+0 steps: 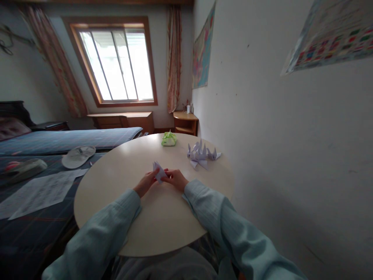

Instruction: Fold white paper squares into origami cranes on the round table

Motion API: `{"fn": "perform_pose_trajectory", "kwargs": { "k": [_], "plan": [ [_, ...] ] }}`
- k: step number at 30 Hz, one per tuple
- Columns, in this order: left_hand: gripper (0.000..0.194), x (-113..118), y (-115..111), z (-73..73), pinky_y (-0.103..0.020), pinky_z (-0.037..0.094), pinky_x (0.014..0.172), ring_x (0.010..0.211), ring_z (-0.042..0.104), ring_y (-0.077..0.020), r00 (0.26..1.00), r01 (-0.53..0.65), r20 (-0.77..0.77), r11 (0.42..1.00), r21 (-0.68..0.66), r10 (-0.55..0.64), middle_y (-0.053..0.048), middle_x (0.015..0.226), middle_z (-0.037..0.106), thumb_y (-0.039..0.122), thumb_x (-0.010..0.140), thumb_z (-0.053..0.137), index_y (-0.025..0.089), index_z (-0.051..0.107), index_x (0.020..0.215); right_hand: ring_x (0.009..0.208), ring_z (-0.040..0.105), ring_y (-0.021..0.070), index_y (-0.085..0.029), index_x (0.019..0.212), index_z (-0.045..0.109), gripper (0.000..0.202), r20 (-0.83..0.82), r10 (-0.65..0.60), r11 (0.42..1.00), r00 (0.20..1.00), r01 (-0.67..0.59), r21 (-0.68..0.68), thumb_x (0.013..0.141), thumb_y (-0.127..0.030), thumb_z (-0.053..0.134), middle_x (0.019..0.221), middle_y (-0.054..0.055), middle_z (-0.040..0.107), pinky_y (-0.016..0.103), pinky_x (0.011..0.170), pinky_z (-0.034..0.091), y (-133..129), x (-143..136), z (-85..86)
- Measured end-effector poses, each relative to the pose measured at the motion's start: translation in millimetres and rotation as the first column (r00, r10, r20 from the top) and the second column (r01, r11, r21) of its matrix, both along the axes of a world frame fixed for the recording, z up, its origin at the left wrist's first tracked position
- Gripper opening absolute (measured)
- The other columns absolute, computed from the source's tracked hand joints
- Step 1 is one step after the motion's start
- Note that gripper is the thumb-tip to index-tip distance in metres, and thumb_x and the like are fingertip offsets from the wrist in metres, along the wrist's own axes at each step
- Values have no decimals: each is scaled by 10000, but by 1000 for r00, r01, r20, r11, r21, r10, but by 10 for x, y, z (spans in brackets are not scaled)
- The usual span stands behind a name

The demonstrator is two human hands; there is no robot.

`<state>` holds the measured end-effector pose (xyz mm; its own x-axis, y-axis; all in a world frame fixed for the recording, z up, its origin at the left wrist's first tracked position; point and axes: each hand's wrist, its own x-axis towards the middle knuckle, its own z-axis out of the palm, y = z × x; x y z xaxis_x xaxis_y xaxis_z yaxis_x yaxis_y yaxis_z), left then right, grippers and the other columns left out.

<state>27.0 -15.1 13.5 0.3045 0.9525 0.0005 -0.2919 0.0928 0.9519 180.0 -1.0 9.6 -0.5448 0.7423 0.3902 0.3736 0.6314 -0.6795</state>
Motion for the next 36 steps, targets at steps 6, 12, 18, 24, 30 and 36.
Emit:
{"fn": "perform_pose_trajectory", "kwargs": {
  "k": [6, 12, 18, 24, 30, 36],
  "plan": [
    [474, 2, -16, 28, -330, 404, 842, 929, 558, -249, 999, -32, -7, 999, 19, 32, -160, 982, 614, 460, 593, 622, 56, 645, 840, 543, 399, 72, -126, 705, 628, 294, 6, 7, 999, 1000, -7, 35, 738, -384, 491, 635, -19, 531, 184, 512, 296, 28, 12, -13],
    [458, -7, -41, 67, -346, 413, 820, 916, 561, -260, 998, -54, -11, 998, 36, 54, -162, 956, 623, 468, 598, 612, 55, 654, 789, 527, 400, 76, -129, 644, 619, 241, 24, -14, 998, 1000, 12, 65, 703, -352, 548, 601, -9, 530, 193, 523, 314, 42, 15, -44],
    [464, 2, -64, 100, -344, 406, 814, 898, 567, -263, 998, -42, -42, 998, 51, 45, -159, 877, 648, 468, 607, 602, 46, 655, 793, 570, 429, 86, -140, 699, 632, 211, 10, 6, 997, 1000, -7, 77, 709, -335, 551, 678, 9, 571, 196, 546, 330, 36, 13, -44],
    [528, -17, -50, 88, -332, 404, 813, 922, 556, -258, 999, -43, -19, 996, 83, 45, -160, 897, 642, 516, 662, 520, 40, 644, 856, 544, 408, 78, -135, 702, 633, 226, 18, -8, 998, 1000, 7, 70, 718, -340, 538, 641, -1, 546, 191, 522, 310, 53, 15, -46],
    [409, -26, -38, 68, -310, 412, 797, 927, 553, -246, 1000, -25, 8, 995, 95, 24, -144, 925, 638, 431, 685, 538, 56, 658, 799, 555, 397, 75, -127, 636, 607, 198, 24, -1, 997, 1000, -1, 83, 705, -306, 558, 621, -11, 520, 190, 533, 306, 49, 12, -51],
    [417, -32, -43, 98, -308, 415, 778, 875, 575, -235, 997, -80, -1, 993, 86, 81, -134, 927, 640, 443, 675, 541, 66, 657, 810, 523, 379, 63, -135, 598, 589, 172, 49, -35, 995, 998, 31, 93, 700, -271, 566, 570, -29, 465, 183, 520, 297, 55, 18, -47]
  ]
}}
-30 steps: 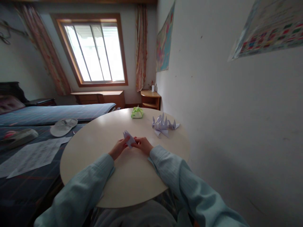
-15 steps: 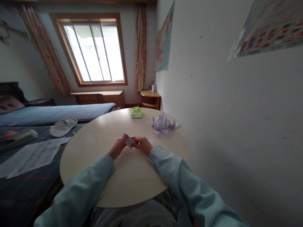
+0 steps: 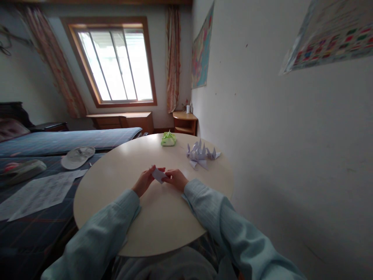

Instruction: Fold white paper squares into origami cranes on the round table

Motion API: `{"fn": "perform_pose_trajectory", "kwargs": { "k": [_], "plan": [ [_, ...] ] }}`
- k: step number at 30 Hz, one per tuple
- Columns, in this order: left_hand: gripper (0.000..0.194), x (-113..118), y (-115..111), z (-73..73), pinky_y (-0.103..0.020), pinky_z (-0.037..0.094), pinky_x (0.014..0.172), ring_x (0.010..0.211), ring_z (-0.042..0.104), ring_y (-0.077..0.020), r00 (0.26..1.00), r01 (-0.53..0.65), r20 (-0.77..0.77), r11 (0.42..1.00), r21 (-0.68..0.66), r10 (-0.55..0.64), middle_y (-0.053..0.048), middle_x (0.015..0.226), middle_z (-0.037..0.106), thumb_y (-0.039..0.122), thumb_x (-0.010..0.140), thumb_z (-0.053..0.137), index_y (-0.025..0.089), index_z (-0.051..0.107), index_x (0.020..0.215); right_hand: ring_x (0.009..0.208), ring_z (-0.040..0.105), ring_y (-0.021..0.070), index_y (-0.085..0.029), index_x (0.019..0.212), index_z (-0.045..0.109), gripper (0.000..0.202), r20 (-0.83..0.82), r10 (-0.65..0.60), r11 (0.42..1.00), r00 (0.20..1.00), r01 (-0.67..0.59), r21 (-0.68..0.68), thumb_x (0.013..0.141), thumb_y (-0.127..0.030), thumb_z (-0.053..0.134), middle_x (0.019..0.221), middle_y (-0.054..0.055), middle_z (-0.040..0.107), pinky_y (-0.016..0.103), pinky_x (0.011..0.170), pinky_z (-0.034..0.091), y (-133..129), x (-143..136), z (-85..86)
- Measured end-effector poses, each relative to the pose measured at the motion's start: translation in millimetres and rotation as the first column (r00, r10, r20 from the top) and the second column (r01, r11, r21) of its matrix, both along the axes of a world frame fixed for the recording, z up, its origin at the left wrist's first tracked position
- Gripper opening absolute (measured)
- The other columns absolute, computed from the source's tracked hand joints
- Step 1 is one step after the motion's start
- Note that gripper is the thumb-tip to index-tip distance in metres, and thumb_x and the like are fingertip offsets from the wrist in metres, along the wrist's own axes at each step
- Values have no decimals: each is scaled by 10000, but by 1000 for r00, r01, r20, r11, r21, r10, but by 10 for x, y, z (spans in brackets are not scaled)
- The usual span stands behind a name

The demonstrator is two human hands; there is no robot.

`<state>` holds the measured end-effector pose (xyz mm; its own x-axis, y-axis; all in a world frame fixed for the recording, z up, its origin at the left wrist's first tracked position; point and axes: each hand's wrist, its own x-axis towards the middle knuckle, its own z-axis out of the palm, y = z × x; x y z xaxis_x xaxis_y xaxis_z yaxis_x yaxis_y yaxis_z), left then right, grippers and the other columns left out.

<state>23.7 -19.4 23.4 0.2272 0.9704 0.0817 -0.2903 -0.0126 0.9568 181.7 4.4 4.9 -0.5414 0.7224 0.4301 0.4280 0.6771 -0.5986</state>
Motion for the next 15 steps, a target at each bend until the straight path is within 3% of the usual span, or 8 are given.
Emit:
{"fn": "perform_pose_trajectory", "kwargs": {
  "k": [8, 15],
  "plan": [
    [371, -2, 2, -4, -318, 402, 797, 871, 575, -240, 1000, 18, -9, 1000, 2, -18, -132, 885, 652, 423, 654, 559, 72, 663, 717, 547, 399, 68, -139, 591, 585, 163, 16, 18, 1000, 1000, -18, 22, 703, -255, 562, 602, -19, 503, 187, 538, 308, 4, 8, -25],
    [472, -8, -13, 42, -302, 416, 748, 828, 586, -228, 1000, -6, -13, 1000, -6, 6, -130, 858, 657, 501, 669, 512, 68, 660, 788, 521, 386, 63, -136, 553, 573, 184, 44, -18, 1000, 999, 17, 20, 694, -255, 571, 567, -23, 482, 186, 520, 295, -7, 11, 4]
  ]
}}
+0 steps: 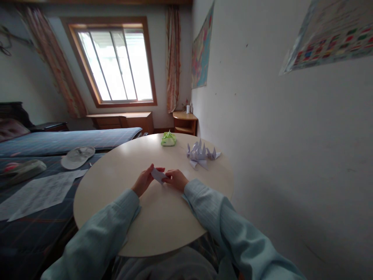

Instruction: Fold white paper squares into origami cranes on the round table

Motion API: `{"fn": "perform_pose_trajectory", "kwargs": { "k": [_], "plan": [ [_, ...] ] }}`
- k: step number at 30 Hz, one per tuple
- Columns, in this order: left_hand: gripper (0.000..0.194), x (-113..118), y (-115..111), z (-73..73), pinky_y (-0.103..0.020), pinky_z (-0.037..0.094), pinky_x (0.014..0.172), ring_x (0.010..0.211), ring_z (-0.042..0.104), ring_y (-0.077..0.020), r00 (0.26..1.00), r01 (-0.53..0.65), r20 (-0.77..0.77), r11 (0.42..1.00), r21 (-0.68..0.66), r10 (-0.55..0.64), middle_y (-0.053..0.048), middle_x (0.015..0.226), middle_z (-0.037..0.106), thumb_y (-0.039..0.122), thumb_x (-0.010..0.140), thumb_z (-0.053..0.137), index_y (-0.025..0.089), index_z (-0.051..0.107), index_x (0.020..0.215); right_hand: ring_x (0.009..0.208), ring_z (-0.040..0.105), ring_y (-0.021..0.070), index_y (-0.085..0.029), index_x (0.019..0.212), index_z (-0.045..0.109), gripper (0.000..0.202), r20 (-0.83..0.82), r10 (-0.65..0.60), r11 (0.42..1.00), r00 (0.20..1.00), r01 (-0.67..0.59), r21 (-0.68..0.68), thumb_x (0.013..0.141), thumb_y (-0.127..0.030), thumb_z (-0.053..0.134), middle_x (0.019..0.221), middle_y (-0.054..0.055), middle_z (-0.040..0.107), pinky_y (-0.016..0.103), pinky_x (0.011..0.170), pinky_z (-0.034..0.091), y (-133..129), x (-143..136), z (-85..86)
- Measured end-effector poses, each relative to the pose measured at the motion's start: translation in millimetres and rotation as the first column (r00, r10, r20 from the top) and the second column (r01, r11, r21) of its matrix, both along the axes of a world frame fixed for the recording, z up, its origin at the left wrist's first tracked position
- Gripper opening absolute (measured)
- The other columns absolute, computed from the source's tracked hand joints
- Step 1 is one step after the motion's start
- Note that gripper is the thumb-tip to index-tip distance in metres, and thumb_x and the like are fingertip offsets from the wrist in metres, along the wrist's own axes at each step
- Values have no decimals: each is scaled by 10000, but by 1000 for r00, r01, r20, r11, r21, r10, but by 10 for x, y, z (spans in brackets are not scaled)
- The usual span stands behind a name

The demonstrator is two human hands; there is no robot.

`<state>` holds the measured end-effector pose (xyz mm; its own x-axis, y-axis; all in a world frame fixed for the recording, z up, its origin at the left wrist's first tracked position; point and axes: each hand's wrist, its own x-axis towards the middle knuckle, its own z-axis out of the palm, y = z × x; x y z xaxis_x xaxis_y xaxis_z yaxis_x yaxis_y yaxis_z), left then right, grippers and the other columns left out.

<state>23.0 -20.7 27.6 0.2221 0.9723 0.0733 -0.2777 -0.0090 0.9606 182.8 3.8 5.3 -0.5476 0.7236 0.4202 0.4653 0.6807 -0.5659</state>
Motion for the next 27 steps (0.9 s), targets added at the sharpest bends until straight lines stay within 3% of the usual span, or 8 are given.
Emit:
{"fn": "perform_pose_trajectory", "kwargs": {
  "k": [4, 11, 15, 21, 27],
  "plan": [
    [494, 1, 1, 3, -313, 409, 781, 881, 569, -244, 1000, -6, -14, 1000, -13, 6, -148, 899, 645, 525, 653, 518, 64, 660, 760, 524, 383, 65, -137, 549, 575, 211, -3, 9, 1000, 1000, -9, 11, 701, -283, 562, 573, -16, 496, 185, 514, 295, 13, 0, -19],
    [489, 11, -12, -9, -326, 387, 833, 957, 537, -219, 999, -43, 19, 995, 94, 41, -102, 1045, 595, 427, 622, 608, 154, 573, 1027, 513, 395, 71, -129, 573, 582, 306, -67, -75, 997, 995, 74, -15, 711, -397, 527, 547, -15, 493, 193, 513, 311, 30, 3, 20],
    [444, 21, -29, -13, -305, 376, 827, 889, 555, -195, 993, -79, -78, 990, 121, 88, -76, 933, 641, 331, 536, 694, 142, 618, 930, 516, 413, 78, -125, 600, 588, 311, -170, -186, 982, 968, 180, -50, 703, -411, 524, 542, -10, 517, 198, 506, 319, 45, 9, 43],
    [331, 12, -5, -48, -271, 384, 683, 731, 562, -162, 951, -221, -196, 970, 104, 238, -65, 786, 661, 329, 537, 682, 140, 653, 806, 576, 488, 98, -129, 696, 594, 318, -220, -179, 981, 959, 156, -118, 669, -441, 544, 620, 10, 575, 203, 521, 364, 25, 0, 69],
    [316, -8, 39, -97, -251, 375, 627, 674, 555, -142, 929, -314, -169, 944, 105, 328, -58, 757, 660, 327, 534, 676, 144, 655, 791, 683, 556, 115, -139, 870, 562, 321, -357, -232, 971, 905, 194, -139, 677, -395, 550, 798, 57, 613, 224, 578, 420, 2, 1, 121]
  ]
}}
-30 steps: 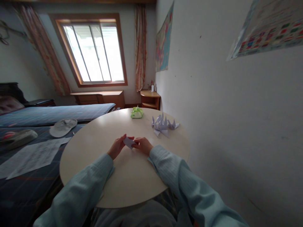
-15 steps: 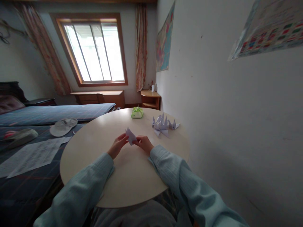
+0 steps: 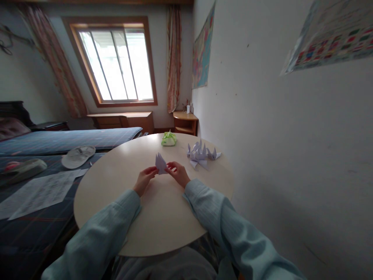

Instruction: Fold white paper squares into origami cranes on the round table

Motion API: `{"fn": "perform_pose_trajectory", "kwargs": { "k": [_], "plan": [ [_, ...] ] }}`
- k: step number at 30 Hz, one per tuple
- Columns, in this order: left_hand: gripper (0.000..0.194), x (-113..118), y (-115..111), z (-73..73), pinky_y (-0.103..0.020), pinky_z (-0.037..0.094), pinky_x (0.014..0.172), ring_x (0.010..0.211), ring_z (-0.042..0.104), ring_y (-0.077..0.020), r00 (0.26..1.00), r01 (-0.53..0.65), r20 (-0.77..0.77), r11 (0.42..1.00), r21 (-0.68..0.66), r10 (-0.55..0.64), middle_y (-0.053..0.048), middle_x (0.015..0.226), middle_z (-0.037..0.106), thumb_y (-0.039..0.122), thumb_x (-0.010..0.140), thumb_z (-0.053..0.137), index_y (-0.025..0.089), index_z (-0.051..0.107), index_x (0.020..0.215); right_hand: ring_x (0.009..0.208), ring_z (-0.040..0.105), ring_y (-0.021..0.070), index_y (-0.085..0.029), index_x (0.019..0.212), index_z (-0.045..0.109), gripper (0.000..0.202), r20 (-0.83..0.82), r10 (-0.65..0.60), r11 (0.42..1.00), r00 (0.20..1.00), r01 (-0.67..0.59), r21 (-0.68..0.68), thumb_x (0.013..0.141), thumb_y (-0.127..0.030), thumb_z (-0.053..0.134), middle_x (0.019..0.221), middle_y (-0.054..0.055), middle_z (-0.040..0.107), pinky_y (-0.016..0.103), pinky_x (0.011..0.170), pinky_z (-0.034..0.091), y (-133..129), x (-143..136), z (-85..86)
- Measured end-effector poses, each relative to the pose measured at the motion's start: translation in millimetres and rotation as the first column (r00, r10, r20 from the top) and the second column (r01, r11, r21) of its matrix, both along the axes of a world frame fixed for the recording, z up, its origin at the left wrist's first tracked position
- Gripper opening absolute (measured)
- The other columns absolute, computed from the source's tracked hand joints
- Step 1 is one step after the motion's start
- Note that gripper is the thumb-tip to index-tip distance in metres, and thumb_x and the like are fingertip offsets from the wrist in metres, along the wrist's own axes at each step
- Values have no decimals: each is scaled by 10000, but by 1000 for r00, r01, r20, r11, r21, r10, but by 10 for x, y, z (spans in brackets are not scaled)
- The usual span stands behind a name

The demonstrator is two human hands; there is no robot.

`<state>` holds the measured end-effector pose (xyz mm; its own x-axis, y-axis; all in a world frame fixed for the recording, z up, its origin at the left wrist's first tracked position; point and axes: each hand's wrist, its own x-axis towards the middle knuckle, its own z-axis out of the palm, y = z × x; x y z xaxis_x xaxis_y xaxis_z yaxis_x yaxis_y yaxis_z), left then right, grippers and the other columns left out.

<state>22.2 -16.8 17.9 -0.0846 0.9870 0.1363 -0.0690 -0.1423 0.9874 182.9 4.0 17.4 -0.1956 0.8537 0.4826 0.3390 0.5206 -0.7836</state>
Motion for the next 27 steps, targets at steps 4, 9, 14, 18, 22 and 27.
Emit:
{"fn": "perform_pose_trajectory", "kwargs": {
  "k": [4, 9, 14, 18, 22, 27],
  "plan": [
    [310, 3, 23, -41, -256, 400, 633, 654, 567, -142, 998, 27, 58, 1000, -12, -27, -55, 721, 660, 316, 511, 689, 136, 649, 760, 659, 561, 110, -143, 803, 573, 227, 18, -36, 999, 999, 35, 33, 698, -340, 536, 736, 44, 616, 224, 574, 425, 13, 6, 4],
    [314, -3, 42, -83, -255, 416, 618, 647, 584, -154, 997, 57, 55, 998, -29, -55, -55, 692, 659, 299, 490, 701, 127, 642, 746, 627, 561, 109, -144, 734, 569, 136, 66, -70, 997, 995, 68, 36, 687, -270, 549, 673, 28, 610, 226, 571, 428, 31, 0, -22],
    [382, -4, 43, -89, -262, 430, 626, 674, 595, -166, 993, 98, 72, 994, -43, -95, -64, 742, 663, 303, 485, 711, 134, 631, 818, 635, 573, 113, -148, 779, 559, 151, 60, -68, 998, 996, 68, 13, 670, -252, 567, 689, 28, 620, 229, 575, 432, 23, -4, -23],
    [439, -18, 69, -96, -276, 437, 663, 757, 598, -186, 995, 79, 63, 997, 18, -80, -80, 849, 654, 338, 502, 703, 141, 612, 883, 639, 577, 113, -147, 793, 557, 174, 53, -65, 998, 997, 65, 4, 667, -267, 573, 695, 29, 622, 231, 579, 434, 15, -2, -15],
    [391, -46, 108, -114, -291, 435, 706, 774, 594, -182, 999, 34, -4, 997, 75, -34, -81, 834, 653, 361, 544, 673, 135, 617, 857, 635, 570, 112, -151, 769, 567, 165, 62, -73, 997, 995, 73, 12, 693, -295, 544, 704, 32, 624, 233, 579, 430, 20, 2, -15],
    [347, -69, 131, -131, -291, 434, 707, 769, 585, -172, 995, -53, -74, 992, 111, 61, -77, 820, 646, 360, 558, 660, 137, 616, 820, 635, 558, 112, -157, 774, 576, 153, 81, -107, 994, 991, 105, 33, 719, -283, 510, 742, 38, 631, 237, 583, 423, 50, 13, -39]
  ]
}}
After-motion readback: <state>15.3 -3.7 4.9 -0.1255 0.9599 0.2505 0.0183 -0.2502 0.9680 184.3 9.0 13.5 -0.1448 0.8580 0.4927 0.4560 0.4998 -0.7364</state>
